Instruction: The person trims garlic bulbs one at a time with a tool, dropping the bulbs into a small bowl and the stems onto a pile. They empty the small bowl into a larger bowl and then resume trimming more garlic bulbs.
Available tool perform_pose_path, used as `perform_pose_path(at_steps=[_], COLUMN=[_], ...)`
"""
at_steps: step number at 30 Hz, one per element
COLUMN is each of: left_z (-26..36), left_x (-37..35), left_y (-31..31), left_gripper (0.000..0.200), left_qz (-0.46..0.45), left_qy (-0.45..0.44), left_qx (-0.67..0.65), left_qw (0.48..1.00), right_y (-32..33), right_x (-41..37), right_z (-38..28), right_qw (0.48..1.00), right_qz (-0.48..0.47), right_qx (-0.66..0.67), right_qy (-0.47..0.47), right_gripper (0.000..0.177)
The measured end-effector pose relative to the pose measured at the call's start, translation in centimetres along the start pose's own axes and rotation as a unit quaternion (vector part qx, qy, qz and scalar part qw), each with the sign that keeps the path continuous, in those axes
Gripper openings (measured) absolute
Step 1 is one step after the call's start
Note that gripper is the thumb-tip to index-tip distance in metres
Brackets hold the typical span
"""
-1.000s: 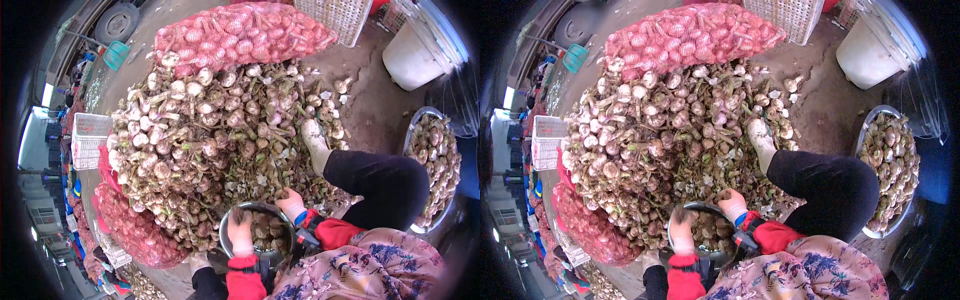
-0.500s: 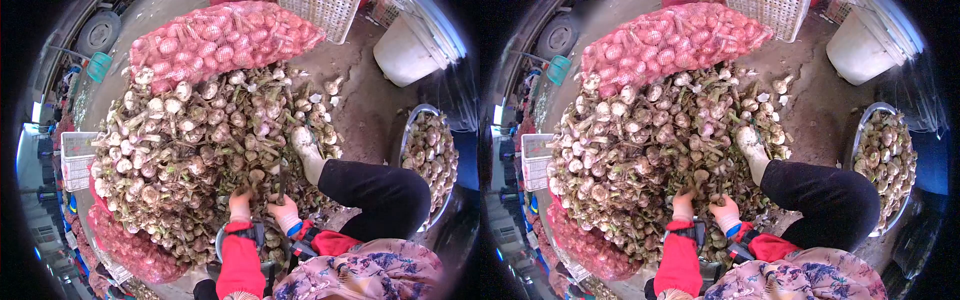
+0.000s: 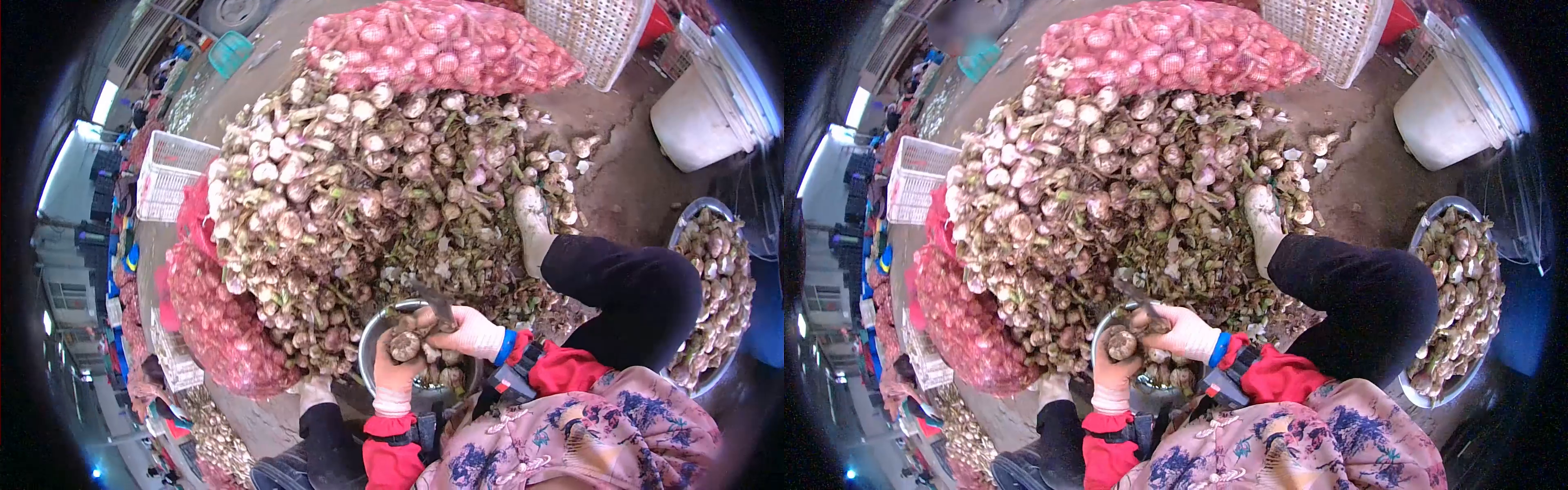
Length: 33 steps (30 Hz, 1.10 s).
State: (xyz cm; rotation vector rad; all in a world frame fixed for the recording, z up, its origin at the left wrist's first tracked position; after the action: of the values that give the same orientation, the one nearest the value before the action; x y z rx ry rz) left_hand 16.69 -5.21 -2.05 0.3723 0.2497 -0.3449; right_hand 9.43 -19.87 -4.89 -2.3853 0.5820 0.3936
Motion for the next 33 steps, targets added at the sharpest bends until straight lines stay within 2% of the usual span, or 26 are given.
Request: perform_pose_path(at_steps=[1,2,3,4,5,6,8,9,10,11,14,15,16,17,18,20,22,23,24,26,27,28,29,30,32,33], left_z=[-0.5,-1.0,-1.3,-1.3,-1.3,-0.9,-0.3,-0.1,-0.7,-1.8,-0.3,1.9,3.5,3.1,4.0,3.4,-0.6,-1.5,0.7,-0.4,-2.1,-0.5,-0.7,-0.7,-0.5,0.0], left_x=[-0.5,-0.9,-1.2,-1.5,-1.9,-2.3,-3.1,-3.6,-3.6,-3.5,-4.2,-4.7,-5.2,-6.1,-7.1,-7.0,-5.2,-4.5,-4.6,-3.8,-3.2,-2.5,-2.3,-2.2,-2.4,-2.5], left_y=[0.6,1.2,1.8,2.1,2.3,2.3,2.0,1.9,2.0,2.0,1.1,1.1,1.0,0.6,0.3,1.3,3.5,4.4,3.7,4.2,4.6,3.6,3.1,2.4,1.2,0.5], left_gripper=[0.070,0.070,0.070,0.069,0.068,0.068,0.066,0.060,0.060,0.057,0.048,0.047,0.047,0.053,0.052,0.056,0.063,0.071,0.065,0.054,0.044,0.041,0.040,0.039,0.036,0.034], left_qz=[0.011,0.021,0.025,-0.004,-0.033,-0.029,-0.006,0.000,0.000,0.001,0.024,0.045,0.064,0.072,0.050,0.109,0.134,0.126,0.120,0.168,0.160,0.057,0.049,0.041,0.033,0.030], left_qy=[-0.009,-0.019,-0.018,-0.041,-0.064,-0.063,0.047,-0.007,-0.007,0.030,0.073,-0.037,-0.146,-0.079,-0.123,-0.150,-0.127,-0.161,-0.051,0.012,0.086,0.061,0.078,0.097,0.134,0.167], left_qx=[-0.002,-0.003,-0.007,-0.018,-0.028,-0.029,-0.132,-0.115,-0.115,-0.193,-0.252,-0.028,0.197,0.124,0.144,0.159,0.121,0.153,-0.002,-0.127,-0.207,-0.348,-0.411,-0.471,-0.486,-0.500], left_qw=[1.000,1.000,1.000,0.999,0.997,0.997,0.990,0.993,0.993,0.981,0.965,0.998,0.967,0.987,0.981,0.970,0.975,0.967,0.991,0.977,0.961,0.934,0.907,0.876,0.863,0.849], right_y=[0.2,0.2,-0.3,-0.8,-1.1,-1.8,-2.5,-2.5,-2.4,-2.3,-1.7,-0.7,0.1,2.3,5.2,12.1,11.1,9.9,7.9,4.1,2.6,1.3,0.5,-0.3,-1.3,-1.4], right_x=[-0.3,-0.8,-1.4,-1.9,-2.2,-2.6,-2.9,-2.9,-2.7,-2.6,-2.3,-1.6,-1.0,-0.4,0.5,3.0,3.7,3.6,2.9,1.0,-0.2,-0.6,-1.1,-1.4,-1.7,-1.5], right_z=[-0.4,-0.3,-1.1,-1.4,-0.4,-0.4,-0.2,-0.1,0.2,0.5,1.6,2.3,1.9,0.7,0.3,4.2,4.1,4.2,3.7,2.5,2.0,2.3,2.2,1.8,1.1,1.1], right_qw=[0.986,0.986,0.933,0.841,0.824,0.811,0.790,0.789,0.771,0.753,0.748,0.752,0.755,0.759,0.729,0.796,0.781,0.827,0.869,0.897,0.903,0.920,0.915,0.903,0.906,0.910], right_qz=[0.013,0.008,-0.008,-0.024,-0.038,-0.055,-0.060,-0.061,-0.074,-0.086,-0.090,-0.070,-0.050,0.032,0.088,0.294,0.353,0.319,0.284,0.160,0.122,0.100,0.057,0.027,0.030,0.023], right_qx=[-0.127,-0.131,-0.322,-0.498,-0.516,-0.547,-0.585,-0.586,-0.606,-0.626,-0.624,-0.632,-0.639,-0.647,-0.679,-0.529,-0.499,-0.444,-0.386,-0.395,-0.390,-0.354,-0.367,-0.366,-0.317,-0.319], right_qy=[0.102,0.101,0.159,0.211,0.229,0.202,0.173,0.173,0.178,0.182,0.209,0.173,0.139,0.064,-0.020,0.011,0.131,0.129,0.124,0.114,0.131,0.140,0.155,0.224,0.279,0.265], right_gripper=[0.025,0.025,0.022,0.019,0.017,0.021,0.026,0.026,0.027,0.028,0.024,0.024,0.024,0.023,0.024,0.020,0.020,0.022,0.023,0.023,0.022,0.021,0.018,0.015,0.013,0.014])
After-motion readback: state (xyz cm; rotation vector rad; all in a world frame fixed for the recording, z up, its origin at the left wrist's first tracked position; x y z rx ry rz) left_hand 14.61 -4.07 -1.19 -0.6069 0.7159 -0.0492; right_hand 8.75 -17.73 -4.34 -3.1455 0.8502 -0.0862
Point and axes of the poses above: each hand's wrist, its own x-axis towards the middle knuckle, its own y-axis out of the back of the hand, z = x × y, the point moved 4 cm from there along x, towards the middle knuckle, and after that the axes turned 15 degrees about z, right-handed, at the moved point
